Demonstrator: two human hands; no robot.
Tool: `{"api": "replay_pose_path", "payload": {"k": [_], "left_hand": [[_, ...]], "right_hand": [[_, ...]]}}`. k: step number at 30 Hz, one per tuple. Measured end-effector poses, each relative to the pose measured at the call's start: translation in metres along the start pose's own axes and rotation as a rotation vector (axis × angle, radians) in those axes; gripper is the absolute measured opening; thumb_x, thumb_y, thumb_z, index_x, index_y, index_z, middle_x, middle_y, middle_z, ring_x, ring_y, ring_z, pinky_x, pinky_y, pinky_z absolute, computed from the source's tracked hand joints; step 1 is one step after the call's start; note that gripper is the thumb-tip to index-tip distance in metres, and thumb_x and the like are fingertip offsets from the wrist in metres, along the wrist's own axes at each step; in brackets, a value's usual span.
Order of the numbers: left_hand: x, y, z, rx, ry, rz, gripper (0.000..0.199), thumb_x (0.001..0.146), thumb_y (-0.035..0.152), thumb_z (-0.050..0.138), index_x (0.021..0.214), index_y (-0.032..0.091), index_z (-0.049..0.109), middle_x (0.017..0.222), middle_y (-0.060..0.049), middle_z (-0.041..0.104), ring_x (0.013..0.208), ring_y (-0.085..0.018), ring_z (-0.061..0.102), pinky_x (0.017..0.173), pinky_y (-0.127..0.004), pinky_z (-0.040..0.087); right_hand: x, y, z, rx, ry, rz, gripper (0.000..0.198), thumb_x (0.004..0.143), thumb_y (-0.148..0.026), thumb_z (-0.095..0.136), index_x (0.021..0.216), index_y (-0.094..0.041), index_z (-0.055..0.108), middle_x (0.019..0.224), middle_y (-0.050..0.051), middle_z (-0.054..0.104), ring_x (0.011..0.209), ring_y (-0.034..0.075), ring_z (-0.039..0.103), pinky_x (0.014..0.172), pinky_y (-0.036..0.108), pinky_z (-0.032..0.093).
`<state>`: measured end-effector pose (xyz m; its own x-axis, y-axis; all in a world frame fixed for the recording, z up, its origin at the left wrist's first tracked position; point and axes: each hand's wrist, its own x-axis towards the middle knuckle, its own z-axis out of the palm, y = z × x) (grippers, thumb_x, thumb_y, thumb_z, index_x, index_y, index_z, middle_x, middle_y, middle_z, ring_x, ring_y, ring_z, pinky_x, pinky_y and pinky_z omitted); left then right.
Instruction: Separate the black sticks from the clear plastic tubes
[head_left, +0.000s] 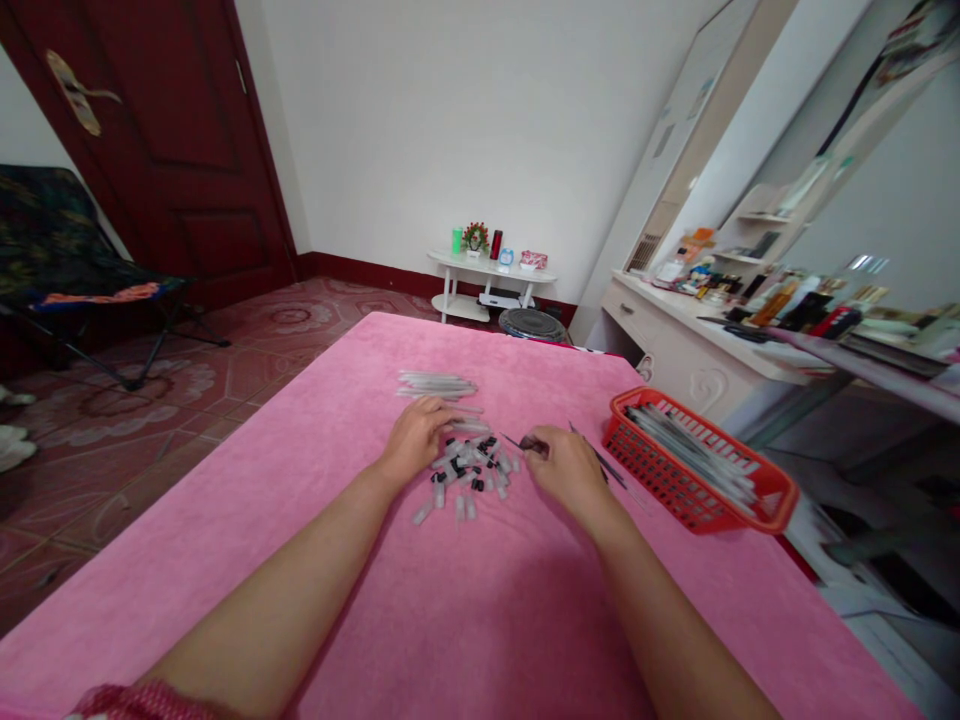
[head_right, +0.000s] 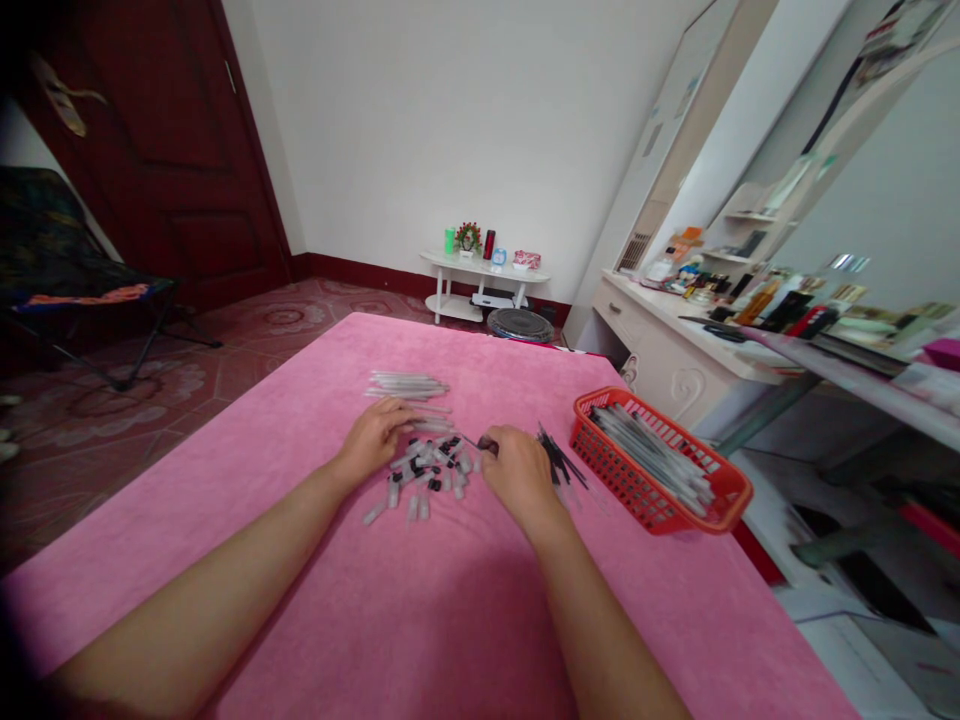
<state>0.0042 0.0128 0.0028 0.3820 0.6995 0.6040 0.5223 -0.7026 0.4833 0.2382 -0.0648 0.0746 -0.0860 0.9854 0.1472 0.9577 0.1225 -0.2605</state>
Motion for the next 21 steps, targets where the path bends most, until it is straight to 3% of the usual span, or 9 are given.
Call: {"api": "replay_pose_path", "payload": {"k": [9,18,21], "left_hand": [[-0.001,0.005,0.001,0.045,-0.042,0.080,0.028,0.082,0.013,0.049,0.098,0.022,0.070,0.088,-0.009,0.062,0.087,-0.022,0.054,0.078,-0.035,0.043],[0.001,0.026,-0.002,0.027,-0.165,0.169,0.037,0.082,0.012,0.051,0.113,0.026,0.065,0.112,-0.008,0.064,0.107,-0.023,0.054,0.093,-0.039,0.042],[0.001,0.027,-0.001,0.000,-0.133,0.143,0.038,0.082,0.010,0.050,0.113,0.025,0.065,0.109,-0.008,0.065,0.104,-0.022,0.056,0.090,-0.037,0.044]], "right_hand": [[-0.003,-0.008,-0.002,-0.006,0.016,-0.077,0.025,0.076,-0.013,0.051,0.090,-0.020,0.071,0.091,0.005,0.071,0.084,0.016,0.062,0.072,0.023,0.038],[-0.005,-0.012,-0.003,-0.059,0.086,-0.224,0.023,0.081,-0.013,0.052,0.088,-0.021,0.072,0.088,0.006,0.067,0.087,0.018,0.058,0.078,0.028,0.036],[-0.007,-0.017,-0.002,-0.004,0.244,-0.245,0.018,0.081,-0.016,0.055,0.091,-0.020,0.070,0.093,0.007,0.066,0.091,0.021,0.056,0.081,0.032,0.036]]}}
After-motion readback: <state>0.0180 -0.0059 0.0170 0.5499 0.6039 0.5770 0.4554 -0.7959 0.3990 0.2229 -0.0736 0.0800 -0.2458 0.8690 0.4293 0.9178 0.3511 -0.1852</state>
